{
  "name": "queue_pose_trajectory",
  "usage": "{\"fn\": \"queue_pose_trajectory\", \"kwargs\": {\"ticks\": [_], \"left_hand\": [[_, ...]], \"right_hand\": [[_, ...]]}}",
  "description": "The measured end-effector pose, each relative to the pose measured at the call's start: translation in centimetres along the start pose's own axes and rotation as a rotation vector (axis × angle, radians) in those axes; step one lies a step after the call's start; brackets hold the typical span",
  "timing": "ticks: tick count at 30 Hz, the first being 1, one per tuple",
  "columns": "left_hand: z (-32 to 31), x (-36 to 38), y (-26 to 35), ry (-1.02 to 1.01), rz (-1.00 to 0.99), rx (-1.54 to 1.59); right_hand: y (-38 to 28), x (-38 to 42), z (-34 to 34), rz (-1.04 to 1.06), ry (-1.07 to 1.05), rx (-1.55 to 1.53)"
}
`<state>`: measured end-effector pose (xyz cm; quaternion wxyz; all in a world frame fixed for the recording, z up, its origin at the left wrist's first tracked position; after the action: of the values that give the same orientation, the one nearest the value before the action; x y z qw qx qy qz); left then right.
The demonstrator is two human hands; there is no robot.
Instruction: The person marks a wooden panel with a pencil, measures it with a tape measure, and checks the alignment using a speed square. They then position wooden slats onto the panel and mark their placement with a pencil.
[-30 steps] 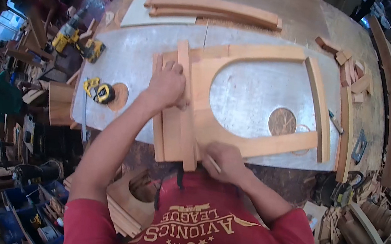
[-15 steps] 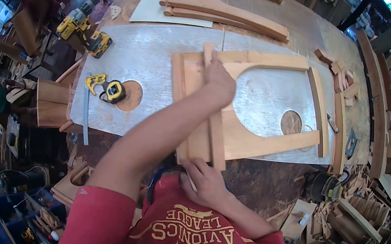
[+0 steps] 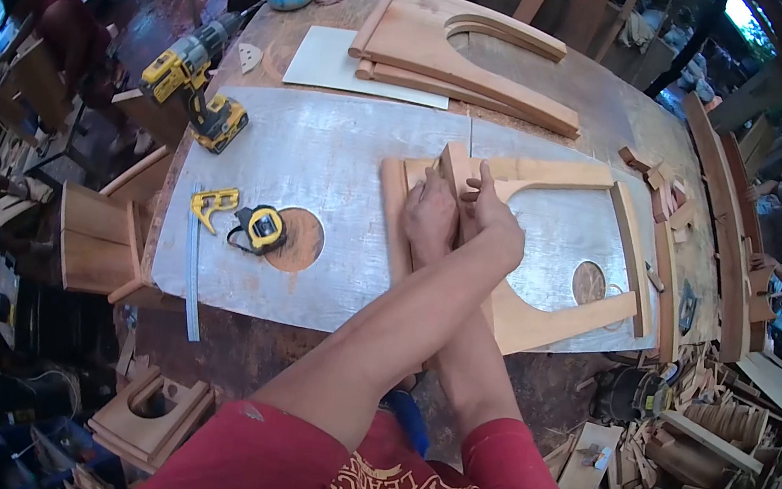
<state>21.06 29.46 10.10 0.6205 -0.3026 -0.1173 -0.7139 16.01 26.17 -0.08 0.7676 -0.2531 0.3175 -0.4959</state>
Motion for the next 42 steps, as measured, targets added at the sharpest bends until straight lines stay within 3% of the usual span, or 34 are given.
{"fn": "queue_pose_trajectory", "kwargs": {"ticks": [3, 6, 7, 9, 10, 12, 14, 16, 19, 23, 26, 29, 32, 35, 38, 41, 42], "left_hand": [[-0.1, -1.0, 0.0, -0.059, 0.027, -0.016], [-0.5, -2.5, 0.2, -0.105, 0.016, -0.097], [-0.6, -2.7, 0.2, -0.114, 0.016, -0.102], [-0.6, -2.5, 0.2, -0.134, 0.005, -0.118], [-0.5, -2.5, 0.2, -0.092, 0.015, -0.084], [0.0, -1.7, 0.2, -0.019, 0.025, -0.008], [0.7, -0.2, 0.1, -0.046, 0.018, -0.005], [0.5, -0.3, 0.0, -0.071, -0.011, -0.001], [0.6, 0.0, -0.6, -0.074, -0.064, 0.014], [1.2, 2.5, -1.0, 0.016, -0.108, 0.083], [0.5, 3.6, -1.5, 0.158, -0.062, 0.204], [-1.4, 3.0, -2.0, 0.241, -0.1, 0.23], [-2.5, 4.8, -2.1, 0.395, -0.083, 0.254], [-6.0, 0.8, -5.9, 0.362, -0.167, 0.44], [-8.5, 1.0, -10.9, 0.725, -0.167, 0.6], [-13.2, -2.1, -15.2, 0.947, 0.001, 0.991], [-13.1, -2.4, -15.7, 0.907, -0.019, 1.007]], "right_hand": [[0.0, 1.6, 0.4, -0.026, 0.057, 0.035], [-0.4, 6.1, 4.4, -0.265, -0.07, 0.083], [-4.6, 8.7, 6.5, -0.281, 0.249, -0.116], [-3.0, 12.8, 9.8, -0.173, 0.184, -0.031], [2.4, 14.6, 12.1, -0.057, -0.213, 0.241], [1.9, 19.3, 16.7, -0.375, -0.065, 0.14], [1.8, 24.3, 21.5, -0.502, -0.079, 0.081], [3.4, 28.6, 24.9, -0.499, -0.079, 0.2], [3.7, 31.5, 28.4, -0.776, -0.124, 0.164], [2.5, 28.0, 29.4, -0.453, 0.105, 0.577], [5.1, 26.3, 28.0, -0.265, 0.154, 0.541], [7.8, 25.7, 25.2, -0.413, 0.003, 0.22], [7.3, 24.4, 24.1, -0.466, -0.098, 0.174], [9.6, 23.7, 22.6, -0.372, -0.019, 0.199], [10.6, 22.9, 22.2, -0.357, -0.029, 0.069], [11.8, 22.5, 22.1, -0.32, -0.053, -0.023], [12.2, 22.5, 21.9, -0.321, -0.053, -0.044]]}}
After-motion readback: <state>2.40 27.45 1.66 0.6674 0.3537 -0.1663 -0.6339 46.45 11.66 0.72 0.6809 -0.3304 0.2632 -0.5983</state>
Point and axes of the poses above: each hand's wrist, its own x-axis away from the middle knuckle, its own z-axis out of the back of the hand, y = z × x, the point moved 1 cm from there along -x, towards the middle knuckle, and after that the axes turned 15 degrees about -z, right-handed, at the moved point
